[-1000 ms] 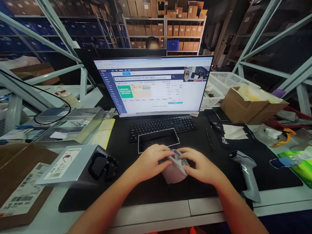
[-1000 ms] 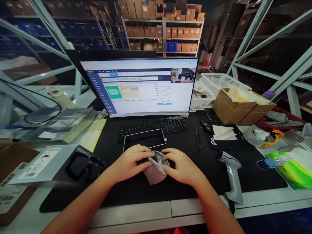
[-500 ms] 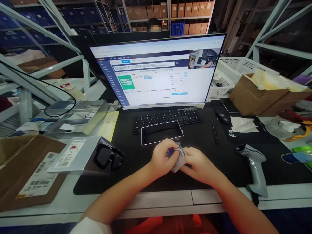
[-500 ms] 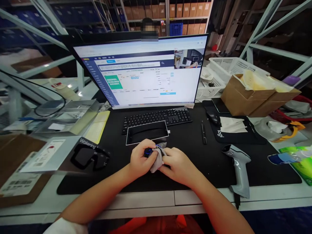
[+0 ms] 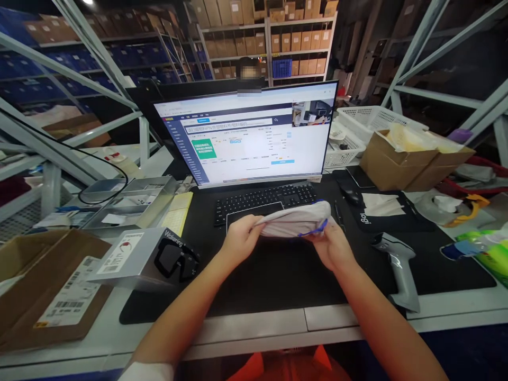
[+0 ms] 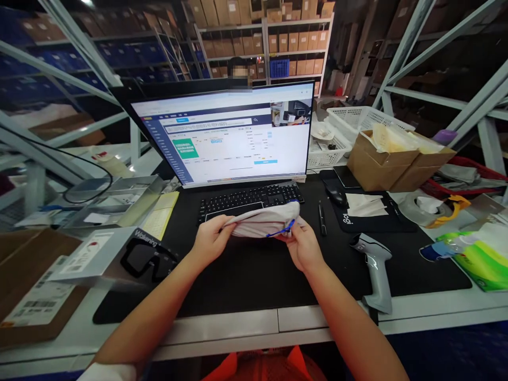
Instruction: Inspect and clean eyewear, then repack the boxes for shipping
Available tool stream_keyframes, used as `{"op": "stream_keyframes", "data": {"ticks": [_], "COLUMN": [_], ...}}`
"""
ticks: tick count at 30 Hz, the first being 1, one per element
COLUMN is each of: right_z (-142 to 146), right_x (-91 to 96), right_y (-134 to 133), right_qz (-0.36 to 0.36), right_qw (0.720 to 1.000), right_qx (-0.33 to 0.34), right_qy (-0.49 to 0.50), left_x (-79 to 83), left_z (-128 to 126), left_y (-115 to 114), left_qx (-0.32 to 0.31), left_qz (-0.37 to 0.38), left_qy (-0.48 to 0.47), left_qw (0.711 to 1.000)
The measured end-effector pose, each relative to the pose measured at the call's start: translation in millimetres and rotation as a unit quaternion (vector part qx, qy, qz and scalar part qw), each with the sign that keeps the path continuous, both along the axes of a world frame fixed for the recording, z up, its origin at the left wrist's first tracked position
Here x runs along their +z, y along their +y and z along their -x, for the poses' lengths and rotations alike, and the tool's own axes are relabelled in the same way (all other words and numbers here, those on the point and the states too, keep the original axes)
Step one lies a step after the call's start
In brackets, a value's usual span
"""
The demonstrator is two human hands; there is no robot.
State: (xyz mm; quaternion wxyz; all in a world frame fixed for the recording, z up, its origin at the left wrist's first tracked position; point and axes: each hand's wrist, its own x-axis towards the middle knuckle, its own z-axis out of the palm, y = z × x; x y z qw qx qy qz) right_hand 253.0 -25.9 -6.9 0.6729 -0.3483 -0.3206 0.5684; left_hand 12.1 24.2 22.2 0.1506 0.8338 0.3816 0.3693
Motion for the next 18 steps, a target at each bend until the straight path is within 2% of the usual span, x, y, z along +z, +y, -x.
{"op": "stream_keyframes", "data": {"ticks": [2, 4, 7, 8, 9, 11, 14, 16, 18], "right_z": [-6.2, -16.1, -33.1, -37.8, -41.5, -44.9, -41.5, -36.4, -31.3], "right_x": [-3.0, -6.2, -9.1, -9.3, -9.1, -7.5, -2.5, 2.4, 7.5], "right_y": [9.4, 19.4, 30.7, 32.6, 33.4, 32.1, 24.6, 18.0, 11.7], "right_qz": [0.001, -0.004, -0.016, -0.018, -0.019, -0.021, -0.024, -0.034, -0.046], "right_qw": [0.999, 0.991, 0.969, 0.963, 0.960, 0.958, 0.965, 0.974, 0.985], "right_qx": [-0.047, -0.127, -0.236, -0.257, -0.271, -0.280, -0.262, -0.221, -0.165], "right_qy": [0.020, 0.049, 0.076, 0.075, 0.071, 0.054, 0.006, -0.018, -0.025], "left_x": [1.7, 3.2, 3.5, 3.5, 3.7, 5.5, 10.0, 11.7, 11.2], "left_z": [8.2, 17.8, 29.5, 31.8, 33.1, 32.9, 25.3, 15.3, 1.5], "left_y": [7.8, 18.4, 35.2, 39.2, 41.6, 40.8, 29.0, 22.7, 24.3], "left_qx": [0.044, 0.098, 0.189, 0.201, 0.197, 0.149, 0.082, 0.074, 0.052], "left_qz": [-0.020, -0.034, -0.018, -0.012, -0.013, -0.028, -0.025, 0.018, 0.098], "left_qy": [0.011, 0.043, 0.163, 0.206, 0.239, 0.276, 0.311, 0.342, 0.357], "left_qw": [0.999, 0.994, 0.968, 0.957, 0.951, 0.949, 0.947, 0.937, 0.928]}}
